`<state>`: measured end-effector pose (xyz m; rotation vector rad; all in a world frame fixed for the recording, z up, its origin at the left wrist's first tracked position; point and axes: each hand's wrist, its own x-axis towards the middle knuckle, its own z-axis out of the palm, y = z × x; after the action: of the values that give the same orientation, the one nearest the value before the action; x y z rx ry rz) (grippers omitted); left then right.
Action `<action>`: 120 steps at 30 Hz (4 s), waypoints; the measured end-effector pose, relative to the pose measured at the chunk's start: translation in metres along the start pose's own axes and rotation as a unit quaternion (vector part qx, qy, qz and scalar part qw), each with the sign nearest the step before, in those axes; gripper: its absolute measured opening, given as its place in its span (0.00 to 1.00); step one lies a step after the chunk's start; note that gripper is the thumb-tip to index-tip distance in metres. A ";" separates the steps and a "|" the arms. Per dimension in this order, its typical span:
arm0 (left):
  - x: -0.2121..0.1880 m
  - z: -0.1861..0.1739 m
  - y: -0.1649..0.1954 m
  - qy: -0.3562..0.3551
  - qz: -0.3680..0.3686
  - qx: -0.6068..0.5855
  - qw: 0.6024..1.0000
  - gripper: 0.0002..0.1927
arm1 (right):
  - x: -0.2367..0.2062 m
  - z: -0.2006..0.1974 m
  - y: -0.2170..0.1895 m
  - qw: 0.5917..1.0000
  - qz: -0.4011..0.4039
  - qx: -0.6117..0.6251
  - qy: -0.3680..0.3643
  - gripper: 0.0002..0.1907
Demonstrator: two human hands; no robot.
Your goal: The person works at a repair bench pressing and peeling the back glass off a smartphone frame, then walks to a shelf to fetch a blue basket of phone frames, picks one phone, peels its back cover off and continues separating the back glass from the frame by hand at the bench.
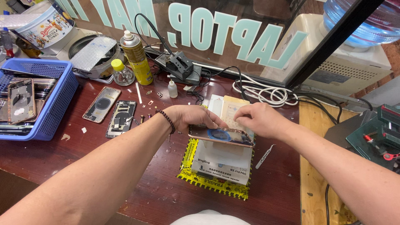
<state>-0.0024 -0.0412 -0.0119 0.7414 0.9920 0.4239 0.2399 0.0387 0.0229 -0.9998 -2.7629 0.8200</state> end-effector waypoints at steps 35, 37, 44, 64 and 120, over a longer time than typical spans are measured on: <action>-0.004 -0.003 0.002 0.023 -0.014 0.005 1.000 0.19 | -0.043 0.022 0.069 0.887 0.230 0.361 0.172 0.13; -0.004 -0.003 0.002 0.032 -0.019 0.006 0.999 0.19 | -0.047 0.009 0.050 0.906 0.201 0.351 0.122 0.13; -0.004 0.001 0.004 0.030 -0.019 0.013 0.999 0.19 | -0.037 0.020 0.003 0.974 0.086 0.200 0.058 0.10; -0.005 0.002 0.006 0.043 -0.028 0.010 0.999 0.19 | -0.033 0.024 -0.005 0.986 0.094 0.135 0.038 0.11; -0.009 0.003 0.008 0.001 -0.026 0.052 0.998 0.21 | -0.035 0.024 -0.028 0.995 0.068 0.020 0.072 0.13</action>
<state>-0.0042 -0.0426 -0.0002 0.8067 1.0392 0.3292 0.2448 -0.0122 0.0202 -1.2000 -2.5715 0.7818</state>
